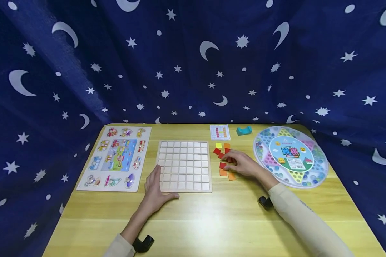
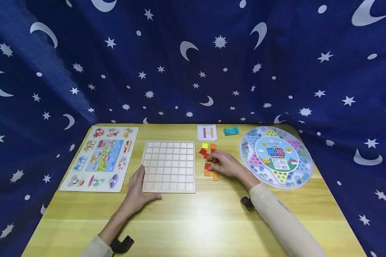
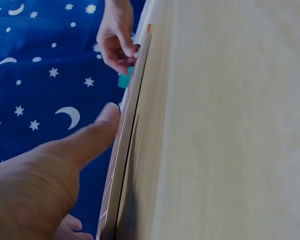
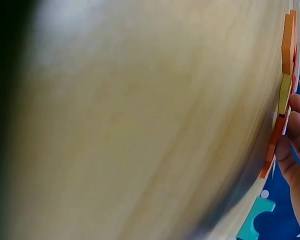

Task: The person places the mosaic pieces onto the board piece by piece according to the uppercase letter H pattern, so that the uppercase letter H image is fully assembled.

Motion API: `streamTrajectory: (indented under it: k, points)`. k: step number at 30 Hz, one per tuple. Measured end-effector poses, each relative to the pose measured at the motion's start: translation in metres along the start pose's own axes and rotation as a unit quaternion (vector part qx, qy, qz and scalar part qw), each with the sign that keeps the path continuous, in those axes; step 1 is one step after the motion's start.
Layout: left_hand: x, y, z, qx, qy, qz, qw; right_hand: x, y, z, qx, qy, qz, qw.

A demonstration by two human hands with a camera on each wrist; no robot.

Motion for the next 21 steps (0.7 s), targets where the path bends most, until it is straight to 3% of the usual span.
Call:
streamTrajectory:
  k: [5, 12, 16, 21]
  points:
    - [0.004, 0.002, 0.003, -0.033, 0.003, -0.002, 0.9995, -0.002, -0.001, -0.004, 0.006, 0.008, -0.001, 0.9999]
    - [0.01, 0.006, -0.004, -0.035, -0.003, 0.012, 0.9993, -0.006, 0.005, -0.01, 0.01, 0.035, 0.0, 0.9993]
    - [0.01, 0.005, 0.0, -0.057, -0.002, 0.005, 0.9984, -0.005, 0.003, -0.01, 0.001, 0.036, 0.011, 0.9993]
    - [0.011, 0.004, 0.003, -0.059, -0.006, 0.01, 0.9982, -0.004, 0.0, -0.01, -0.005, 0.039, 0.012, 0.9991]
Point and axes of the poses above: each hand's wrist, its own y-axis away from the middle knuckle, its own z-axis out of the back of the hand, x = y × z, the point moved 9 cm from there along -y, towards the middle knuckle, and after that the axes turned 8 degrees about -x, right-handed, at the moved point
